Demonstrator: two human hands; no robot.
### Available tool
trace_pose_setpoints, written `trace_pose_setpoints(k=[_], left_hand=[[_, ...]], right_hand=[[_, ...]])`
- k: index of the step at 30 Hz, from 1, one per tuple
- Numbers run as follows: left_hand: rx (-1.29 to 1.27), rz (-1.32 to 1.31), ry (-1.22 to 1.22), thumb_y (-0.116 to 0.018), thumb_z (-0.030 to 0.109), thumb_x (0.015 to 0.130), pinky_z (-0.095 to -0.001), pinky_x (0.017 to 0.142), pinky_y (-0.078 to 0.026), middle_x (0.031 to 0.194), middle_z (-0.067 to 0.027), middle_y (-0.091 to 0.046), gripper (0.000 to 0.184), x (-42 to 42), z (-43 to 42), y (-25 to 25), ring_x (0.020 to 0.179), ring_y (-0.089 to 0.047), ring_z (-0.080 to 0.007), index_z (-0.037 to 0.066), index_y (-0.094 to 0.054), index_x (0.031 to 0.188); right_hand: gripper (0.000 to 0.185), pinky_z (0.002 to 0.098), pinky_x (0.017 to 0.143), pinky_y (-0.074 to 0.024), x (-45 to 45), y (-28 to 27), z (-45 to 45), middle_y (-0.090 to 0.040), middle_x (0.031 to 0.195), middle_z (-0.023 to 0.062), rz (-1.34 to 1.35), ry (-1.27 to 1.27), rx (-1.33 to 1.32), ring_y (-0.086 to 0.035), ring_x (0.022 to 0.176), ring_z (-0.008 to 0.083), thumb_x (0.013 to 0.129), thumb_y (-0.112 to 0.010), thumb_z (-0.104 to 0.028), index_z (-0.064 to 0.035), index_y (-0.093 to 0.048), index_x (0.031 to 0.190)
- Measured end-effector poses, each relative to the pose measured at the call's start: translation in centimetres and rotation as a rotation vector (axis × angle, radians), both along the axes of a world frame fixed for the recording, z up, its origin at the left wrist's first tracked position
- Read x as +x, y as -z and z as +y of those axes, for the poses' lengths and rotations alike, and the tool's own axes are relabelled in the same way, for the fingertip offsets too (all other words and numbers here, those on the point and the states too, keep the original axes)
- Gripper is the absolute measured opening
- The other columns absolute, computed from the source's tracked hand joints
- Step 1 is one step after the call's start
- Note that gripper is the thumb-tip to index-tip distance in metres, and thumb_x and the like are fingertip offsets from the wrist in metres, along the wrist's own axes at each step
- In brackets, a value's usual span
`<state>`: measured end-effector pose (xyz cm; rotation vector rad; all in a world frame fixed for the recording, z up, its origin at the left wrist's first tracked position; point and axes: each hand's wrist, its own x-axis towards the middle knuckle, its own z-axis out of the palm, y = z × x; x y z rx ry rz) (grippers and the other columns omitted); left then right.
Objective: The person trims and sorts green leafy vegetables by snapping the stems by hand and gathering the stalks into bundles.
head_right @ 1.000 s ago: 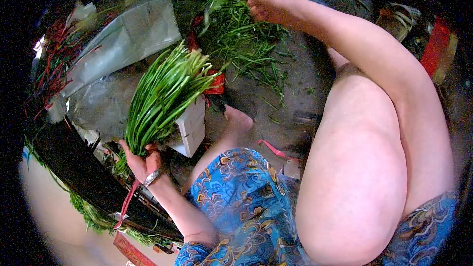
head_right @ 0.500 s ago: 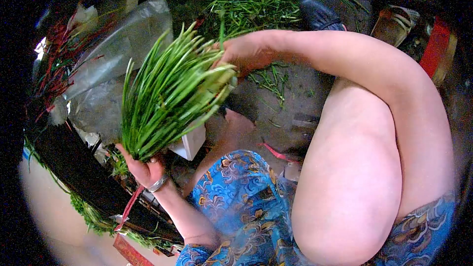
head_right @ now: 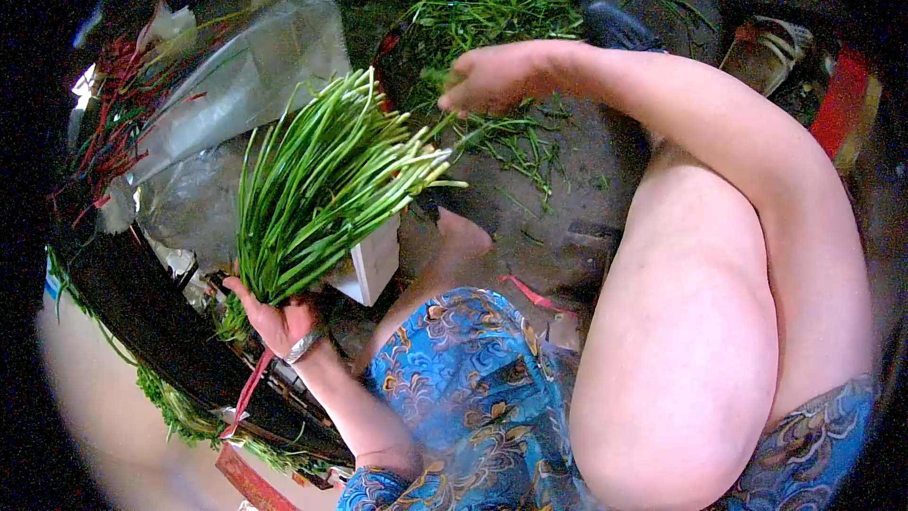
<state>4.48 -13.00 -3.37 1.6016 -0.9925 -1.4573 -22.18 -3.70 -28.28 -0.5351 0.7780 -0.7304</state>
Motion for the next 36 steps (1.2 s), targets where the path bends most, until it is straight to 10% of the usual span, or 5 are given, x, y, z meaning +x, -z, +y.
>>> trace_pose_setpoints(k=[8,16,22,30,36], left_hand=[[-0.060,-0.007,0.001,-0.048,0.046,0.092,-0.0458,0.085,-0.051,0.114,-0.0087,-0.061,0.040,0.5,0.1,0.0,0.102,-0.059,-0.0254,0.012,-0.053,0.113],[-0.114,-0.010,0.178,-0.046,0.046,0.094,-0.0446,0.093,-0.044,0.115,-0.0094,-0.059,0.039,0.3,1.1,0.1,0.105,-0.056,-0.0264,0.012,-0.053,0.111],[-0.198,-0.217,0.304,-0.040,0.047,0.096,-0.0436,0.093,-0.044,0.116,-0.0114,-0.057,0.043,0.6,1.6,0.1,0.105,-0.056,-0.0273,0.011,-0.048,0.117],[-0.168,-0.166,0.249,-0.043,0.046,0.094,-0.0452,0.093,-0.044,0.115,-0.0119,-0.059,0.042,0.4,1.4,0.2,0.104,-0.056,-0.0279,0.010,-0.050,0.115],[-0.196,-0.201,0.269,-0.043,0.047,0.095,-0.0428,0.093,-0.044,0.113,-0.0118,-0.059,0.041,0.0,1.8,0.1,0.103,-0.056,-0.0268,0.010,-0.050,0.112]], right_hand=[[0.025,0.0193,0.037,-0.0219,-4.0,5.1,-1.4,-0.035,0.059,-0.0091,-0.023,0.853,0.127,-0.030,0.045,0.0023,0.093,-0.054,-0.034,-0.0111,-0.051,0.084],[0.059,0.0330,0.094,-0.0380,-1.0,-4.2,-2.2,-0.059,0.110,0.0094,0.252,0.282,-0.310,-0.051,0.107,0.0195,0.078,-0.068,-0.045,-0.0042,-0.057,0.119],[0.030,0.0273,0.071,-0.0450,2.0,-3.5,-2.8,-0.064,0.077,0.0023,0.325,0.428,-0.379,-0.055,0.073,0.0086,0.085,-0.065,-0.030,-0.0024,-0.065,0.098],[0.018,0.0237,0.059,-0.0452,0.5,-0.7,-2.2,-0.057,0.070,-0.0004,0.354,0.355,-0.279,-0.052,0.063,0.0074,0.087,-0.060,-0.019,-0.0013,-0.061,0.085],[0.031,0.0220,0.066,-0.0437,-0.1,-0.2,-2.6,-0.058,0.076,-0.0018,0.373,0.439,-0.288,-0.053,0.072,0.0059,0.090,-0.059,-0.034,-0.0032,-0.062,0.094]])
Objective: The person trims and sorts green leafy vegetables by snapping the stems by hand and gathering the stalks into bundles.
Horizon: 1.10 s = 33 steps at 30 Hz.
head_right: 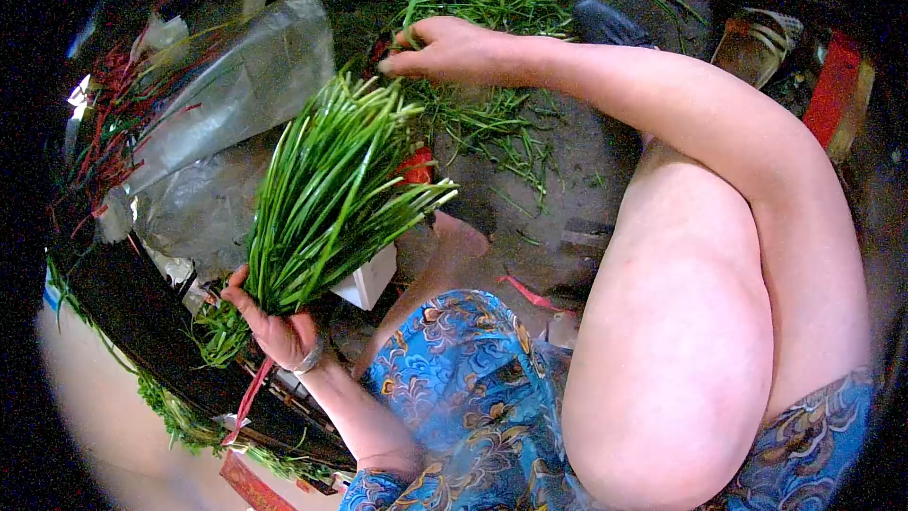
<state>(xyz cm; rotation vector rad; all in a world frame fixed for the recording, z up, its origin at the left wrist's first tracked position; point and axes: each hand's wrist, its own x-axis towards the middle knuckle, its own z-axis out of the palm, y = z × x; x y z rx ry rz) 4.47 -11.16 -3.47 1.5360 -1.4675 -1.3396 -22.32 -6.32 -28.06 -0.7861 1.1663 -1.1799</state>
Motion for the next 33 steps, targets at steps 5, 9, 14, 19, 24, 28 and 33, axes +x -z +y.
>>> trace_pose_setpoints(k=[5,9,14,19,24,28,33], left_hand=[[-0.131,-0.161,0.076,-0.038,0.050,0.096,-0.0377,0.089,-0.047,0.105,-0.0085,-0.057,0.046,-0.2,0.8,0.3,0.097,-0.057,-0.0227,0.008,-0.050,0.111],[-0.189,-0.224,0.143,-0.037,0.050,0.096,-0.0356,0.087,-0.047,0.104,-0.0078,-0.056,0.045,0.5,1.1,0.6,0.096,-0.057,-0.0212,0.009,-0.050,0.110],[-0.223,-0.267,0.168,-0.039,0.048,0.096,-0.0360,0.088,-0.047,0.103,-0.0068,-0.055,0.044,0.3,0.7,0.8,0.096,-0.056,-0.0199,0.008,-0.051,0.109],[-0.253,-0.210,0.132,-0.039,0.050,0.095,-0.0390,0.091,-0.046,0.106,-0.0084,-0.056,0.046,1.2,-0.2,0.6,0.099,-0.055,-0.0219,0.008,-0.052,0.108],[-0.265,-0.094,0.207,-0.040,0.047,0.096,-0.0397,0.096,-0.041,0.109,-0.0080,-0.053,0.041,1.5,-0.3,0.3,0.102,-0.052,-0.0222,0.009,-0.050,0.107],[-0.230,-0.039,0.336,-0.041,0.039,0.098,-0.0407,0.096,-0.040,0.117,-0.0100,-0.048,0.029,1.7,-0.5,0.2,0.105,-0.050,-0.0242,0.011,-0.049,0.101],[-0.260,-0.112,0.350,-0.040,0.040,0.098,-0.0409,0.094,-0.042,0.116,-0.0100,-0.047,0.028,1.6,-0.3,0.4,0.104,-0.050,-0.0246,0.013,-0.047,0.096]], right_hand=[[0.057,0.0320,0.088,-0.0407,0.2,-3.7,0.4,-0.063,0.098,0.0079,0.031,-0.097,0.087,-0.053,0.095,0.0157,0.077,-0.067,-0.055,-0.0043,-0.064,0.104],[0.038,0.0275,0.083,-0.0432,1.7,-2.9,-0.1,-0.065,0.090,0.0031,-0.086,-0.118,0.065,-0.056,0.087,0.0119,0.080,-0.071,-0.036,-0.0032,-0.065,0.099],[0.025,0.0292,0.069,-0.0454,1.5,-0.7,-0.6,-0.062,0.079,-0.0012,-0.347,0.090,0.293,-0.055,0.072,0.0096,0.081,-0.070,-0.025,-0.0047,-0.065,0.094],[0.029,0.0349,0.063,-0.0452,-0.4,0.0,1.3,-0.061,0.074,0.0124,0.448,-0.031,0.039,-0.056,0.066,0.0225,0.080,-0.066,-0.028,-0.0008,-0.064,0.090],[0.022,0.0414,0.058,-0.0446,-0.9,3.9,2.5,-0.061,0.072,0.0157,0.865,-0.417,-0.121,-0.058,0.065,0.0336,0.073,-0.063,-0.021,0.0001,-0.061,0.077],[0.020,0.0361,0.055,-0.0418,0.4,1.4,2.5,-0.062,0.070,0.0072,-0.136,-0.807,0.075,-0.059,0.062,0.0210,0.070,-0.068,-0.026,-0.0062,-0.064,0.072],[0.038,0.0390,0.072,-0.0474,-1.0,0.2,2.7,-0.065,0.089,0.0107,1.228,-0.765,-0.026,-0.062,0.090,0.0278,0.067,-0.075,-0.021,-0.0092,-0.066,0.102]])
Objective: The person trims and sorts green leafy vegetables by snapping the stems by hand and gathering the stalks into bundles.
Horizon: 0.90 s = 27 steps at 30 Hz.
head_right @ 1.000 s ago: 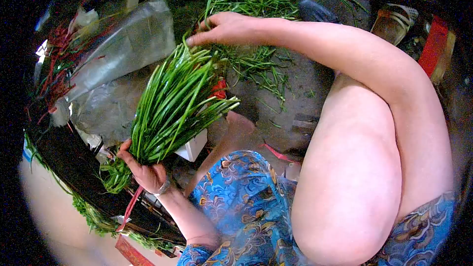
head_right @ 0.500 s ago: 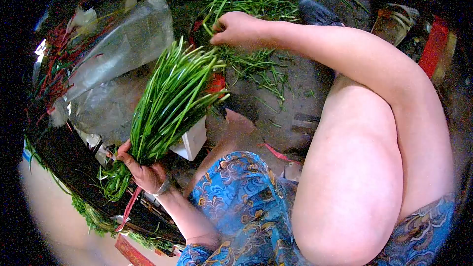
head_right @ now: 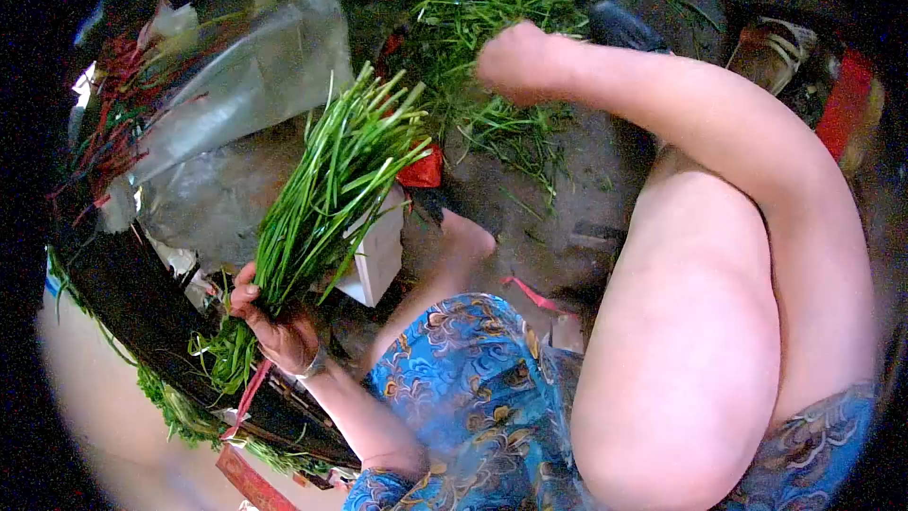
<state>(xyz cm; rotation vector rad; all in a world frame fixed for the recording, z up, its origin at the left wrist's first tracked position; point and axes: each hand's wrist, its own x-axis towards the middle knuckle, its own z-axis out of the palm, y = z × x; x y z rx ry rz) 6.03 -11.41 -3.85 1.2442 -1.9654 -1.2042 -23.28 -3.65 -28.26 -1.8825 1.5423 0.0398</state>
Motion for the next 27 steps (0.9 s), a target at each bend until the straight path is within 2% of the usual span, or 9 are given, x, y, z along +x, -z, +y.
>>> trace_pose_setpoints(k=[2,6,9,12,14,19,22,25,27], left_hand=[[0.026,-0.007,0.012,-0.041,0.039,0.098,-0.0412,0.093,-0.042,0.115,-0.0101,-0.047,0.027,-0.3,0.5,-0.2,0.104,-0.050,-0.0246,0.013,-0.046,0.095],[-0.107,-0.064,0.146,-0.046,0.035,0.096,-0.0389,0.088,-0.042,0.109,-0.0120,-0.048,0.026,-0.1,0.0,0.1,0.097,-0.049,-0.0231,0.011,-0.046,0.087],[-0.119,-0.110,0.261,-0.047,0.034,0.096,-0.0391,0.086,-0.042,0.104,-0.0130,-0.050,0.028,-0.8,0.3,-0.5,0.096,-0.048,-0.0233,0.010,-0.045,0.083],[-0.166,-0.140,0.322,-0.048,0.034,0.096,-0.0399,0.084,-0.042,0.100,-0.0138,-0.052,0.030,-1.5,0.6,-0.4,0.095,-0.048,-0.0236,0.009,-0.044,0.081],[-0.198,-0.138,0.269,-0.049,0.038,0.095,-0.0409,0.086,-0.042,0.102,-0.0147,-0.053,0.033,-1.6,0.7,-0.4,0.096,-0.048,-0.0235,0.009,-0.043,0.080],[-0.194,-0.091,0.142,-0.048,0.031,0.096,-0.0426,0.093,-0.040,0.108,-0.0156,-0.054,0.028,-2.8,1.2,0.1,0.101,-0.051,-0.0279,0.008,-0.044,0.081],[-0.437,-0.495,0.199,-0.045,0.023,0.096,-0.0425,0.095,-0.040,0.117,-0.0176,-0.054,0.021,-3.5,1.1,-0.3,0.105,-0.051,-0.0287,0.007,-0.043,0.082],[-0.180,-0.176,-0.024,-0.046,0.035,0.097,-0.0410,0.097,-0.039,0.118,-0.0123,-0.052,0.030,-2.7,0.7,0.2,0.105,-0.051,-0.0252,0.008,-0.044,0.083],[-0.136,-0.171,-0.018,-0.046,0.038,0.096,-0.0406,0.097,-0.039,0.119,-0.0107,-0.050,0.032,-2.2,0.5,0.2,0.106,-0.050,-0.0244,0.008,-0.044,0.083]], right_hand=[[0.048,0.0441,0.084,-0.0479,-1.1,-3.3,-0.7,-0.063,0.099,0.0163,-0.495,0.176,-0.007,-0.060,0.100,0.0342,0.069,-0.074,-0.020,-0.0066,-0.059,0.112],[0.042,0.0395,0.082,-0.0490,-1.0,-1.9,-1.5,-0.063,0.099,0.0166,-0.121,0.225,-0.150,-0.061,0.097,0.0301,0.078,-0.068,-0.020,-0.0036,-0.058,0.114],[0.035,0.0290,0.083,-0.0474,-0.9,-0.5,-2.4,-0.065,0.100,0.0093,-1.052,0.511,-0.064,-0.061,0.092,0.0182,0.087,-0.062,-0.026,0.0001,-0.060,0.110],[0.038,0.0279,0.079,-0.0477,-0.1,-0.9,-2.6,-0.064,0.094,0.0040,-1.295,0.561,-0.047,-0.061,0.087,0.0141,0.087,-0.063,-0.032,-0.0028,-0.060,0.111],[0.040,0.0265,0.068,-0.0498,-0.2,-2.1,-2.3,-0.063,0.090,0.0010,-1.540,0.756,0.573,-0.061,0.076,0.0099,0.085,-0.064,-0.035,-0.0061,-0.059,0.112],[0.055,0.0212,0.052,-0.0486,1.5,-2.4,-0.7,-0.062,0.088,-0.0018,-1.719,0.503,0.745,-0.057,0.060,0.0068,0.082,-0.069,-0.027,-0.0102,-0.046,0.128],[0.052,0.0191,0.049,-0.0440,1.7,-3.7,-0.3,-0.061,0.083,-0.0032,-1.671,0.533,0.653,-0.052,0.056,0.0040,0.082,-0.069,-0.019,-0.0095,-0.047,0.128],[0.035,0.0186,0.044,-0.0329,1.4,-3.0,-1.3,-0.060,0.076,-0.0044,-1.701,0.476,0.488,-0.045,0.055,0.0022,0.083,-0.067,-0.014,-0.0059,-0.058,0.116],[0.029,0.0185,0.052,-0.0396,1.2,-3.2,-1.2,-0.063,0.081,-0.0034,-1.709,0.502,0.449,-0.052,0.064,0.0034,0.083,-0.066,-0.012,-0.0043,-0.061,0.111]])
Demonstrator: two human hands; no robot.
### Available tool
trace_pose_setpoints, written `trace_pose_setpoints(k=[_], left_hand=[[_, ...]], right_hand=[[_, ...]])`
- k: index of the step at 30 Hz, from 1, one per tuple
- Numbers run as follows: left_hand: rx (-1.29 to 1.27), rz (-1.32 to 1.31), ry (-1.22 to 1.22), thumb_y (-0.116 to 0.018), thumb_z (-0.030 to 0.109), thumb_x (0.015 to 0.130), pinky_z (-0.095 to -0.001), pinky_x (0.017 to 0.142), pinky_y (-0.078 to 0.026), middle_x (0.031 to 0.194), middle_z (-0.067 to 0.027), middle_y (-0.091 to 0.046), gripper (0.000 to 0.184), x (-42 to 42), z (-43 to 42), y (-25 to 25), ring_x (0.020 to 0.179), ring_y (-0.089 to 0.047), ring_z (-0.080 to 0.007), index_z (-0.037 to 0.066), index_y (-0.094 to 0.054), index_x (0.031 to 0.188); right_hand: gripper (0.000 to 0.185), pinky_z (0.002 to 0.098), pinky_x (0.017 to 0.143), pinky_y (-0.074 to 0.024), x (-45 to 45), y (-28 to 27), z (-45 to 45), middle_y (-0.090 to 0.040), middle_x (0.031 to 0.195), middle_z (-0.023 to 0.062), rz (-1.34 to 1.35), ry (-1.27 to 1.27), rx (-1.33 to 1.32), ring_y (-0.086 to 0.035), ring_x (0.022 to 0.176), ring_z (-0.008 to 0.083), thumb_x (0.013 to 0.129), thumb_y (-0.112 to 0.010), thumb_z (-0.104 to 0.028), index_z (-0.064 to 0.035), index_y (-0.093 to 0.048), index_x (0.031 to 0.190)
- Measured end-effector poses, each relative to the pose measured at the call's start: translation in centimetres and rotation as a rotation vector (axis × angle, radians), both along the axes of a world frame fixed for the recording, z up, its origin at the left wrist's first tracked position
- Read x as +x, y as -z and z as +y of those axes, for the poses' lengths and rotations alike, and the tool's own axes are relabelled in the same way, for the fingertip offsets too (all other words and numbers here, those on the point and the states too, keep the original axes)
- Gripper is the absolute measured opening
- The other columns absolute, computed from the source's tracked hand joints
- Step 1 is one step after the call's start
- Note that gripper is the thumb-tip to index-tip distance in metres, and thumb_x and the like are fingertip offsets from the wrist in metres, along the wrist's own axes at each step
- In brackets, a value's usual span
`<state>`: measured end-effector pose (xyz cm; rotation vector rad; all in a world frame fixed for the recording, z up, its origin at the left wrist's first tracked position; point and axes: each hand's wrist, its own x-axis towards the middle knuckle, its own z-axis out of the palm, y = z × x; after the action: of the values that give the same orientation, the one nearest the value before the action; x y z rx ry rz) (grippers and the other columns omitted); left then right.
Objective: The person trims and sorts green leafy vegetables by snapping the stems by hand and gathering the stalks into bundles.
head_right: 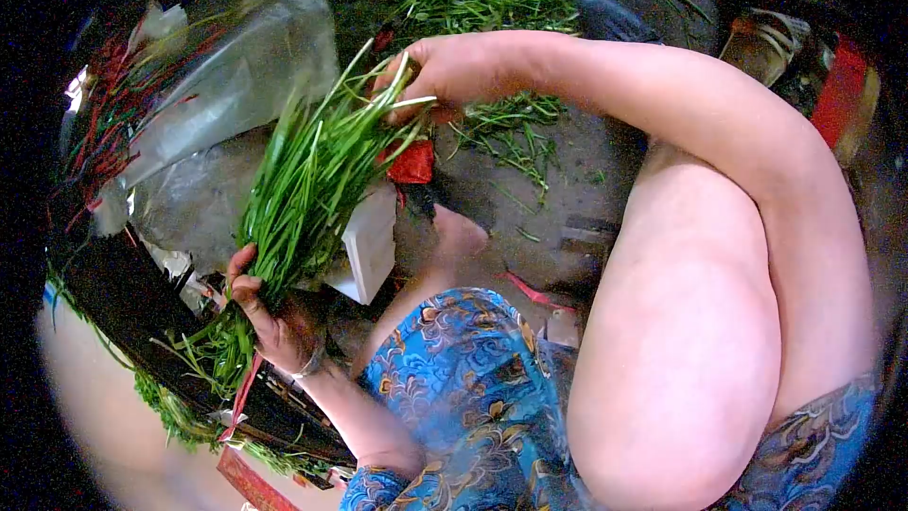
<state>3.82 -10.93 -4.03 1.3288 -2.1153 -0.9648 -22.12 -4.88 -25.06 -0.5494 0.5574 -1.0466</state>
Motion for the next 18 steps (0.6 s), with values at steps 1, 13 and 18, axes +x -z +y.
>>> trace_pose_setpoints(k=[1,13,18], left_hand=[[0.046,0.006,0.003,-0.046,0.041,0.096,-0.0402,0.097,-0.039,0.119,-0.0092,-0.049,0.034,0.1,-0.1,0.0,0.108,-0.049,-0.0236,0.009,-0.044,0.084],[0.101,0.016,-0.011,-0.046,0.041,0.096,-0.0396,0.100,-0.035,0.119,-0.0083,-0.046,0.032,0.7,-0.1,0.2,0.112,-0.045,-0.0234,0.011,-0.044,0.085],[0.080,-0.024,0.011,-0.046,0.042,0.096,-0.0392,0.100,-0.035,0.119,-0.0086,-0.047,0.033,0.4,-0.1,0.1,0.112,-0.044,-0.0233,0.011,-0.046,0.085]], right_hand=[[0.029,0.0185,0.052,-0.0396,0.1,0.3,-0.1,-0.063,0.081,-0.0034,0.001,0.000,-0.001,-0.052,0.064,0.0034,0.083,-0.066,-0.012,-0.0043,-0.061,0.111],[0.047,0.0304,0.097,-0.0414,-1.6,-0.4,0.3,-0.060,0.115,0.0055,-0.411,0.028,-0.079,-0.057,0.105,0.0162,0.080,-0.062,-0.014,-0.0014,-0.051,0.124],[0.037,0.0254,0.083,-0.0436,-1.0,-0.8,-0.6,-0.066,0.095,0.0022,0.154,0.136,-0.101,-0.057,0.089,0.0103,0.078,-0.072,-0.030,-0.0055,-0.066,0.105]])
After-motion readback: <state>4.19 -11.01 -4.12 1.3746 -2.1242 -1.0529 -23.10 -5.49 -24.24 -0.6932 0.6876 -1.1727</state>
